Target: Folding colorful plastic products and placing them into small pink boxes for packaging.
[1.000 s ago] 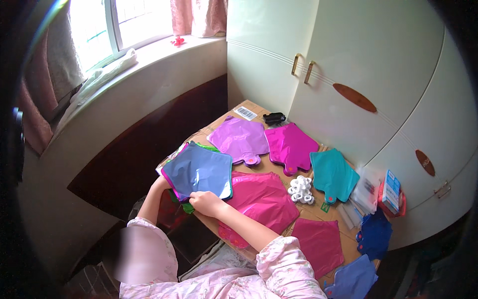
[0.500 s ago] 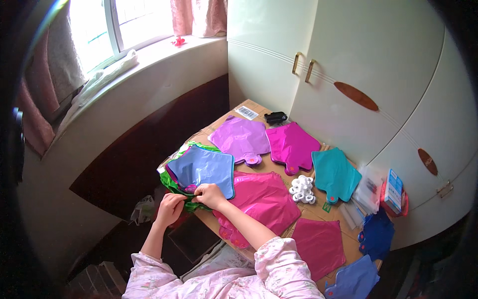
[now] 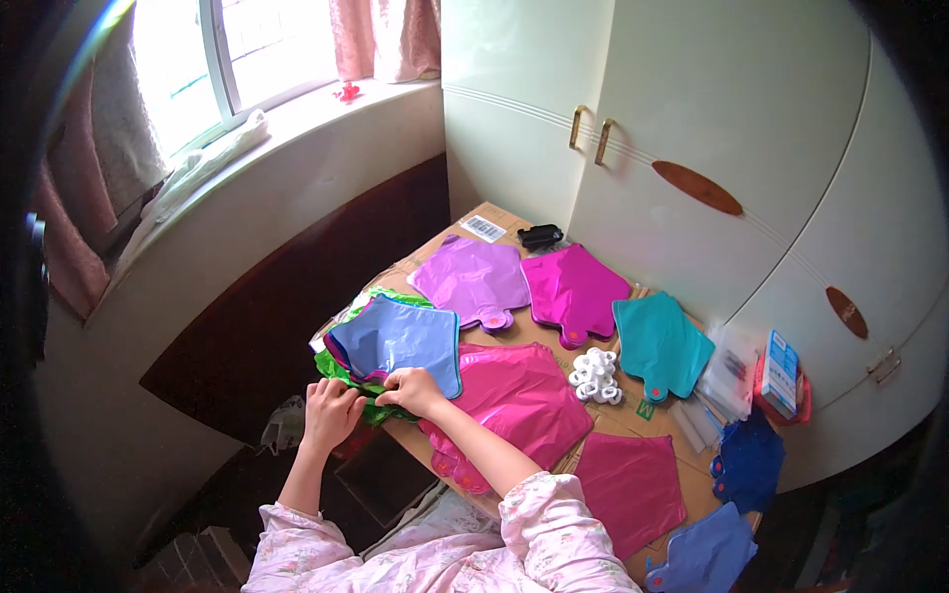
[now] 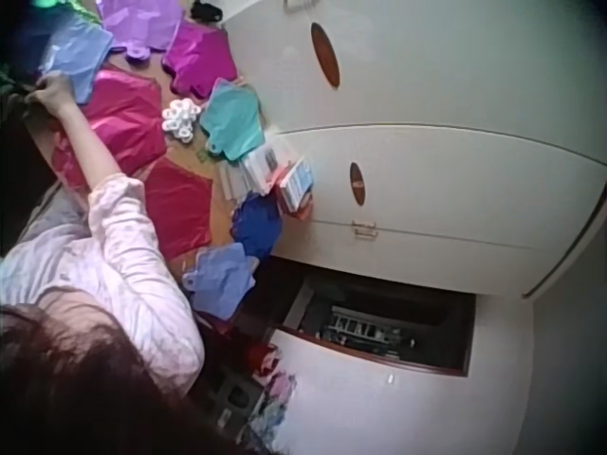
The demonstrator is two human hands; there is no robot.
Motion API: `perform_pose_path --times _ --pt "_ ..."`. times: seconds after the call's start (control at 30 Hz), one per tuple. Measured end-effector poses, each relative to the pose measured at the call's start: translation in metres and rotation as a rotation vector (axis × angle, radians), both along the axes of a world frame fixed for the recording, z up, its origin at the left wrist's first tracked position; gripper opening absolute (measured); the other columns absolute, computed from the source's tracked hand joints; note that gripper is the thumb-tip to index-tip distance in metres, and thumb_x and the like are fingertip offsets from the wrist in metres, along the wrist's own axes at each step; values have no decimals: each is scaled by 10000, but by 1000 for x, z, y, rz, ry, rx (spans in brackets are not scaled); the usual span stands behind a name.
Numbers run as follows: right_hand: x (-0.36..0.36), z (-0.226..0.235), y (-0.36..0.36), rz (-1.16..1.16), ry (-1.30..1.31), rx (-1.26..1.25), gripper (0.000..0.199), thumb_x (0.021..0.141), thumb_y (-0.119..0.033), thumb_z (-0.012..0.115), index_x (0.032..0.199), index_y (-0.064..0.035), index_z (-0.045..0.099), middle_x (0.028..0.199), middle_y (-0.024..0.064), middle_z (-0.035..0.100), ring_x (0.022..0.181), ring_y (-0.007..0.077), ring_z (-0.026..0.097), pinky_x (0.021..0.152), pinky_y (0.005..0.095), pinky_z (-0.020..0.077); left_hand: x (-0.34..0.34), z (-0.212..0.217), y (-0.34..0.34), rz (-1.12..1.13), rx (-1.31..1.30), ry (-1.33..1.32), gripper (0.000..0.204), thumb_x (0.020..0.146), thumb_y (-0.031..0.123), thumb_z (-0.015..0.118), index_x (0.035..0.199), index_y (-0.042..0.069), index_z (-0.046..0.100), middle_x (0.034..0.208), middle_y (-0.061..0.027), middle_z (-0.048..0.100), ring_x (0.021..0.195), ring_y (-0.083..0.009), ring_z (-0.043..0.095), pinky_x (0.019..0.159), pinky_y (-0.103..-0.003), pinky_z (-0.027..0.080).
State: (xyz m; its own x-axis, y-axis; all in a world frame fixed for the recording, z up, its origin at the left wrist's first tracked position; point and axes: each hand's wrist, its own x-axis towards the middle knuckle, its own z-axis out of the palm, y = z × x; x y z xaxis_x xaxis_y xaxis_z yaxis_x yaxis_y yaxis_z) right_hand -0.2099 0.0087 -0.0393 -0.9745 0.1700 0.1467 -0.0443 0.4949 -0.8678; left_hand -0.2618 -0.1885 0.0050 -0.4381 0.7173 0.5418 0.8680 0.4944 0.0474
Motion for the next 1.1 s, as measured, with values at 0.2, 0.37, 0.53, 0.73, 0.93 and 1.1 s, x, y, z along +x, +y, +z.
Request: perform_pose_path --times 0.2,0.37,0.53,0.73,0.93,1.1 --pt "0 3 2 13 -64 -149 263 706 -232 814 767 -12 685 668 46 648 617 78 574 574 266 464 -40 -32 -4 362 -91 -133 231 843 302 601 748 100 661 792 -58 575 835 -248 554 706 -405 410" --pt "-4 -11 13 63 8 -398 189 737 -153 775 824 -12 683 735 28 666 674 80 596 622 259 479 -50 -32 4 440 -251 -172 533 745 540 672 938 43 670 877 -85 586 884 -244 557 725 -395 419" --pt "-3 32 50 -63 172 -666 70 801 -58 720 847 -46 668 796 -16 639 710 61 563 661 221 467 -54 -34 5 446 -299 -191 773 740 600 650 1271 51 531 939 -78 601 911 -232 556 754 -382 415" --pt "50 111 132 -448 497 -952 146 809 -80 719 942 -47 671 914 48 685 829 140 629 740 286 506 -54 -31 8 454 -330 -221 763 747 620 633 1265 68 534 964 -89 607 938 -240 566 767 -390 419" --pt "197 189 178 -721 969 -421 119 806 -37 719 897 -31 643 838 1 652 735 102 582 687 241 457 -47 -23 9 472 -243 -164 681 722 505 722 1220 70 557 931 -83 578 908 -259 560 730 -410 428" --pt "336 237 111 -1116 688 931 154 744 -24 722 836 -63 605 706 69 606 586 198 580 559 303 460 38 18 70 -73 243 -530 517 736 53 722 1213 24 526 1032 -153 542 927 -287 551 814 -383 460"
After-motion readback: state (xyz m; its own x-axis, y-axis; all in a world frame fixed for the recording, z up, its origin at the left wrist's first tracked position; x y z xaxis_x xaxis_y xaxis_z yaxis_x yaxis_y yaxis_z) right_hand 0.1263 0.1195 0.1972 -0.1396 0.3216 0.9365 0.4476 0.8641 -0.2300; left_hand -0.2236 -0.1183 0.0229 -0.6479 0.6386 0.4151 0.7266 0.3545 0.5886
